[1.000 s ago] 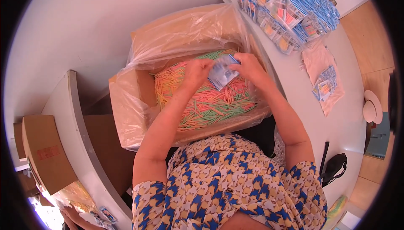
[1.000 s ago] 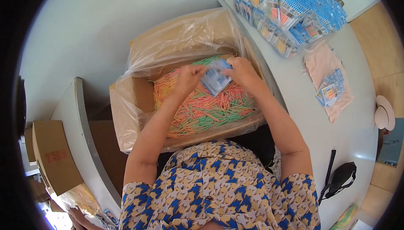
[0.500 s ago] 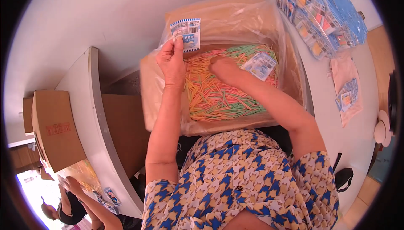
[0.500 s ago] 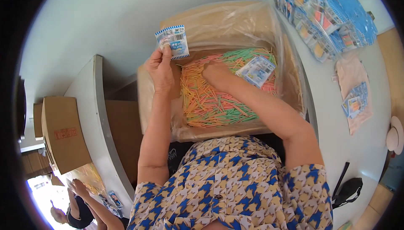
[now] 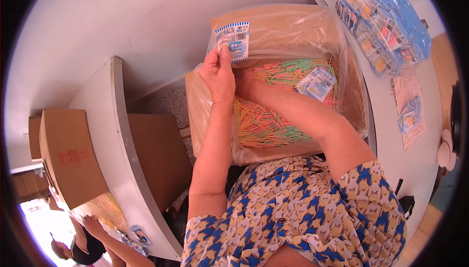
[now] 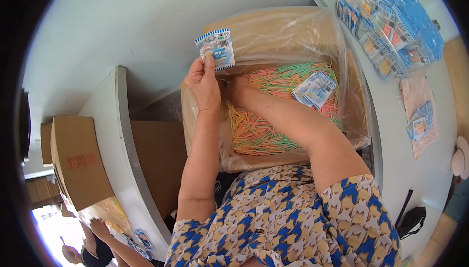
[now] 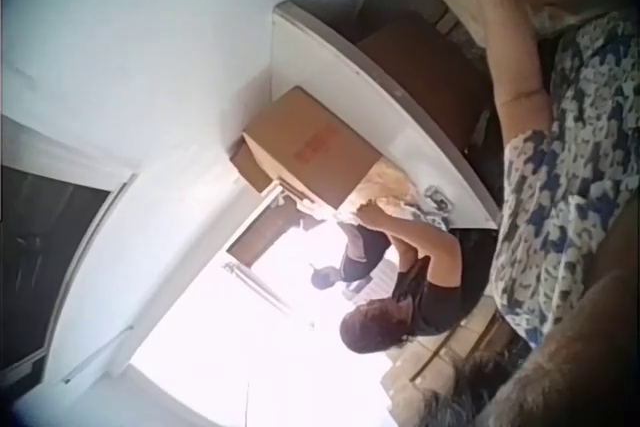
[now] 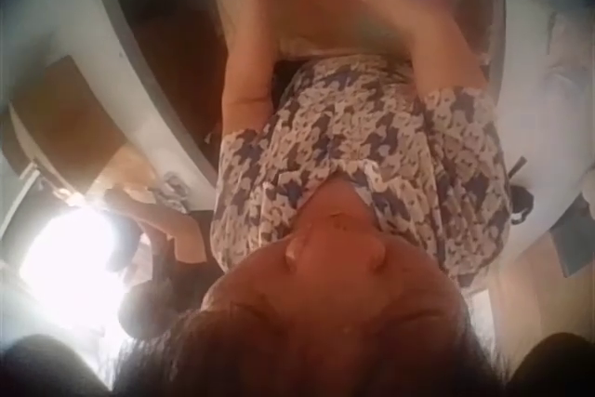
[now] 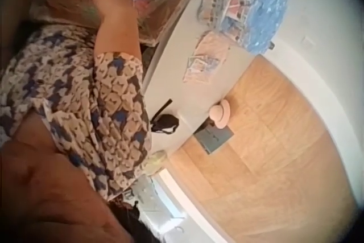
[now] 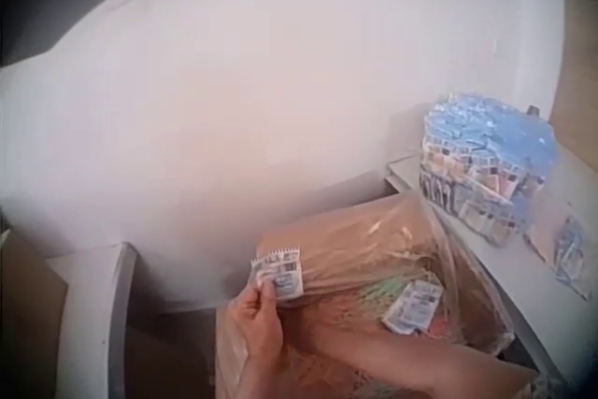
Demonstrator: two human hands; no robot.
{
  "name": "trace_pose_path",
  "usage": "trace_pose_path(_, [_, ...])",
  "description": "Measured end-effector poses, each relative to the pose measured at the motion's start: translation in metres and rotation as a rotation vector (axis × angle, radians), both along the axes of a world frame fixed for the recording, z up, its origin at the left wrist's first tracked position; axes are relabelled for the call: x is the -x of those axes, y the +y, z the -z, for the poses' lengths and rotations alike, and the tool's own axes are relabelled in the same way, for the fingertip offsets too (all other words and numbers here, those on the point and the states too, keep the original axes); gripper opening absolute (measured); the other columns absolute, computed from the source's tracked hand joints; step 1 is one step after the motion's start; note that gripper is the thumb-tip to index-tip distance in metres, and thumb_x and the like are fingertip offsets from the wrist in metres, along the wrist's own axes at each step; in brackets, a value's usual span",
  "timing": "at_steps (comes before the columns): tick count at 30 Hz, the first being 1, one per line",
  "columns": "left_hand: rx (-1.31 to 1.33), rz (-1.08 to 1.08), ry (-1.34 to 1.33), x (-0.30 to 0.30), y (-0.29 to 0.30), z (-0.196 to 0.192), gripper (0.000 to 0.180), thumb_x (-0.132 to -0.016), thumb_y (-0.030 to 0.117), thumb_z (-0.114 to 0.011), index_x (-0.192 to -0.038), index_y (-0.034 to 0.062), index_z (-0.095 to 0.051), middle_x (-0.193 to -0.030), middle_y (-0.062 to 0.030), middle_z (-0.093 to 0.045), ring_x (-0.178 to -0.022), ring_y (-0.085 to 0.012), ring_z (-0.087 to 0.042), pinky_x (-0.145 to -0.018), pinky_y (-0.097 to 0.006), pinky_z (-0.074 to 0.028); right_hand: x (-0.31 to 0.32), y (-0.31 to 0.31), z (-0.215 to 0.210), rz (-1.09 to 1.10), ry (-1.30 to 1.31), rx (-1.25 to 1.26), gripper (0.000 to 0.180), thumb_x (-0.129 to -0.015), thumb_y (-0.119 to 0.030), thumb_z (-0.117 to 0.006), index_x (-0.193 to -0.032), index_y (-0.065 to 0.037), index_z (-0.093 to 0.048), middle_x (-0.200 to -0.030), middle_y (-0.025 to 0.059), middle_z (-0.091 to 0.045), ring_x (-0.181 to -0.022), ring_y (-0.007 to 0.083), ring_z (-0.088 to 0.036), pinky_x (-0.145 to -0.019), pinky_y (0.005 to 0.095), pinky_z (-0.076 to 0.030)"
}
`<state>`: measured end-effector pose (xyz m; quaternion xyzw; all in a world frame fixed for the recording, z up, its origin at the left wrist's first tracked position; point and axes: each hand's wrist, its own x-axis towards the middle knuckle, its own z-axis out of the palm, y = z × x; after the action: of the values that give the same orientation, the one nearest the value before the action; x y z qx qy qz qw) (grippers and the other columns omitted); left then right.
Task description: Manually packaging small paper items into individual plastic bags at a factory workstation.
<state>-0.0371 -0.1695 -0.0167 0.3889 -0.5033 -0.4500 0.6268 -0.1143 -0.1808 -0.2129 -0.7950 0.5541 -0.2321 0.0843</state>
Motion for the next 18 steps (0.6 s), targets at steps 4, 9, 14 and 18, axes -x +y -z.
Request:
trace_pose_path(4, [0.016,-0.002,-0.017,0.003,0.003,-0.002,0.013,-0.089,0.009,-0.060,-0.088,-0.0032,-0.065,-0.074,0.0045,-0.059,-0.070,-0.0025,-0.047,-0.063,-0.020,-0.042,0.002,0.005,-0.019,0.042,-0.219,-0.004,0.027,-0.082,-0.012,-0.052,-0.105,-0.007,-0.064,-0.111,0.0116,-0.063,-0.105,0.0251,-0.058,-0.095,0.0382,-0.040])
trace_pose_path(9, [0.008,0.022,-0.004,0.003,0.001,0.000,0.014,-0.092,0.010,-0.058,-0.085,-0.0018,-0.064,-0.077,0.0051,-0.059,-0.070,-0.0011,-0.046,-0.063,-0.018,-0.039,0.017,0.025,-0.057,0.056,-0.427,-0.016,0.029,-0.082,-0.014,-0.051,-0.108,-0.007,-0.062,-0.115,0.0126,-0.061,-0.108,0.0255,-0.056,-0.096,0.0379,-0.040])
trace_pose_path(14, [-0.002,0.032,0.031,-0.002,0.001,-0.003,0.014,-0.092,0.009,-0.058,-0.087,-0.0021,-0.064,-0.078,0.0047,-0.059,-0.071,-0.0011,-0.046,-0.064,-0.017,-0.040,0.057,0.055,-0.152,0.064,0.099,-0.599,0.017,-0.083,-0.012,-0.050,-0.094,-0.003,-0.060,-0.087,0.0140,-0.065,-0.079,0.0283,-0.065,-0.071,0.0436,-0.050])
trace_pose_path(18, [-0.010,0.050,0.051,0.000,0.003,-0.006,0.014,-0.092,0.009,-0.058,-0.093,-0.0028,-0.065,-0.081,0.0034,-0.061,-0.073,-0.0017,-0.049,-0.067,-0.018,-0.041,0.080,0.072,-0.138,0.096,-0.890,-1.015,0.016,-0.088,-0.015,-0.049,-0.091,-0.001,-0.055,-0.079,0.0111,-0.061,-0.073,0.0251,-0.065,-0.058,0.0415,-0.054])
